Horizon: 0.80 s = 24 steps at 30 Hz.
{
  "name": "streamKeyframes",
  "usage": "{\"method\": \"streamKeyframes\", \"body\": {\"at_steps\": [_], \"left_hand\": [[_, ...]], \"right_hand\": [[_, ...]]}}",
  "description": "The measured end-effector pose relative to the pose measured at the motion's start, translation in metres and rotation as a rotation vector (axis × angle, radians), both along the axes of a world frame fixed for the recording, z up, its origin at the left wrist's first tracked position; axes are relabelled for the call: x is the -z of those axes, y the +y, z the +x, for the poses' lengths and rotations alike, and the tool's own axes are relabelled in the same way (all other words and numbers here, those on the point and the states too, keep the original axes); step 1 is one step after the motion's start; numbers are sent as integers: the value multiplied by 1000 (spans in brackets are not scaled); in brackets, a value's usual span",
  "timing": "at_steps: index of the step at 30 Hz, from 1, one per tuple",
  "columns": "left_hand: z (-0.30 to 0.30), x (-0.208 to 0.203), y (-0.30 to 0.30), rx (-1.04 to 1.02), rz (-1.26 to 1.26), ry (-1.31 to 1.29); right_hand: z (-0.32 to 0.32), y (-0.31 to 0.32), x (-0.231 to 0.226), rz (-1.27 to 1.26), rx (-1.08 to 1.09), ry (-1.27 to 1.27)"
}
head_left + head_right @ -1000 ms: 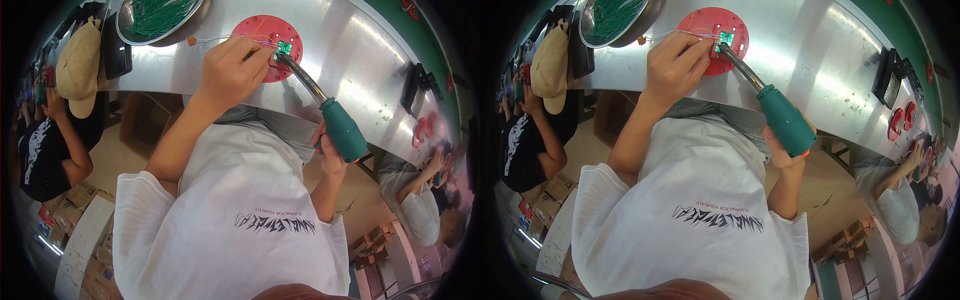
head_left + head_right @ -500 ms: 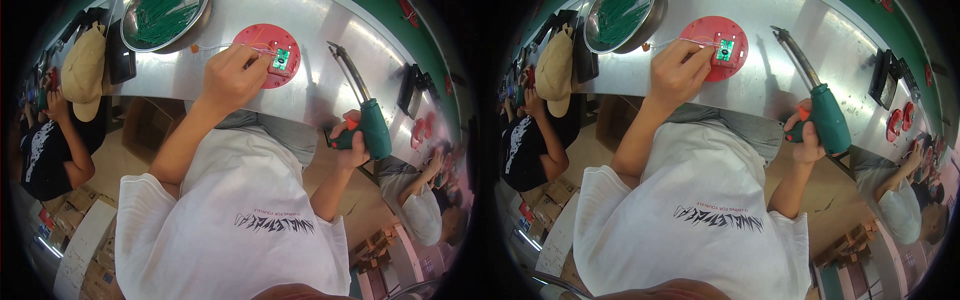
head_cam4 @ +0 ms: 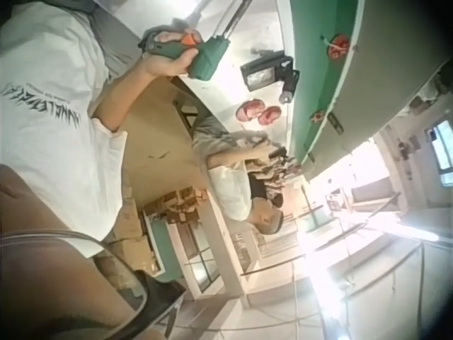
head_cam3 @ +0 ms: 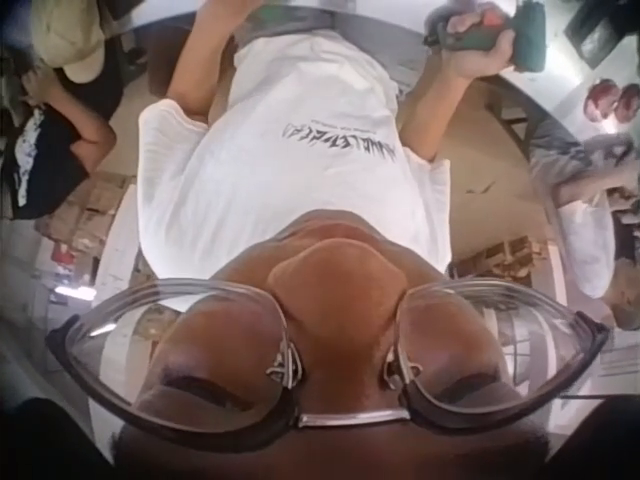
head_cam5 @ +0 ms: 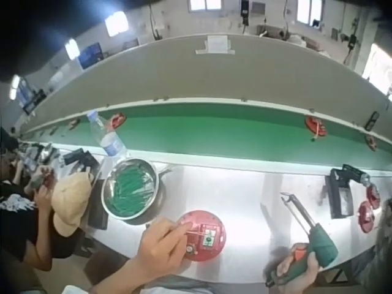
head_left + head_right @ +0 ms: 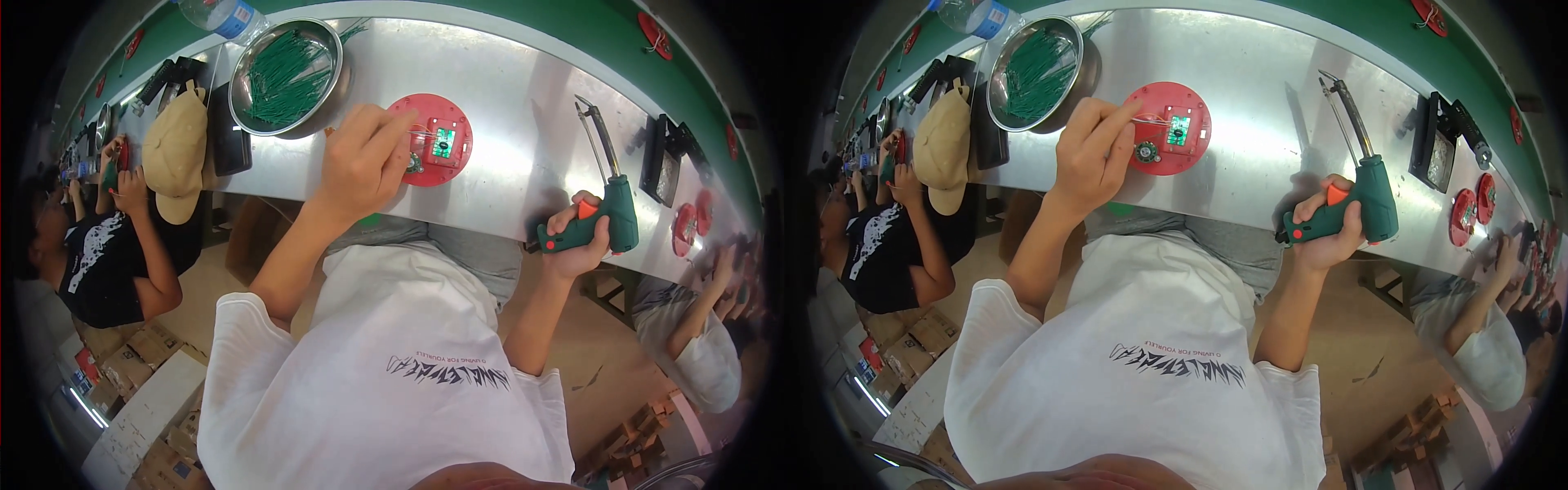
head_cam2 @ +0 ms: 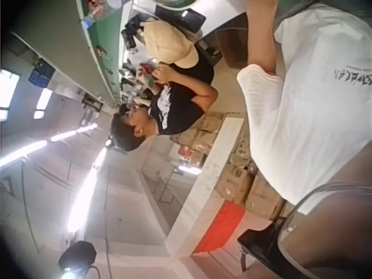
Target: Soldering wires and components onto a PCB mounted on a red circular base at an electronics assembly line.
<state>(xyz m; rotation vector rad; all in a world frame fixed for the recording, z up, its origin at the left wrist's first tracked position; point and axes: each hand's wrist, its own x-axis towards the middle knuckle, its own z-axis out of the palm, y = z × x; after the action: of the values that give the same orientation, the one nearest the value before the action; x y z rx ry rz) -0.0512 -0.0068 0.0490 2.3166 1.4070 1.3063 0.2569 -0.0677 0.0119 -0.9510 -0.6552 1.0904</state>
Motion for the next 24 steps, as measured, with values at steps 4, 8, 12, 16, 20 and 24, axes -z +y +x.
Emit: {"method": "streamKeyframes", "body": {"at_steps": [4,8,12,16,20,24], "left_hand": [[-2,12,-5,102,-56,0],[2,25,-7,93,-35,-26],[2,36,-5,103,2,-28],[3,43,-3,88,61,-42],[5,46,-2,88,109,-53],[5,49,-3,80,114,-67]], "right_hand": [[-6,-8,0,22,-33,-72],[-19,-33,-4,64,-197,-432],[-25,-43,-12,62,-340,-749],[-38,-46,-20,7,-359,-696],[-39,-54,-15,-62,-342,-677],[-34,-57,-17,-129,-394,-659]]}}
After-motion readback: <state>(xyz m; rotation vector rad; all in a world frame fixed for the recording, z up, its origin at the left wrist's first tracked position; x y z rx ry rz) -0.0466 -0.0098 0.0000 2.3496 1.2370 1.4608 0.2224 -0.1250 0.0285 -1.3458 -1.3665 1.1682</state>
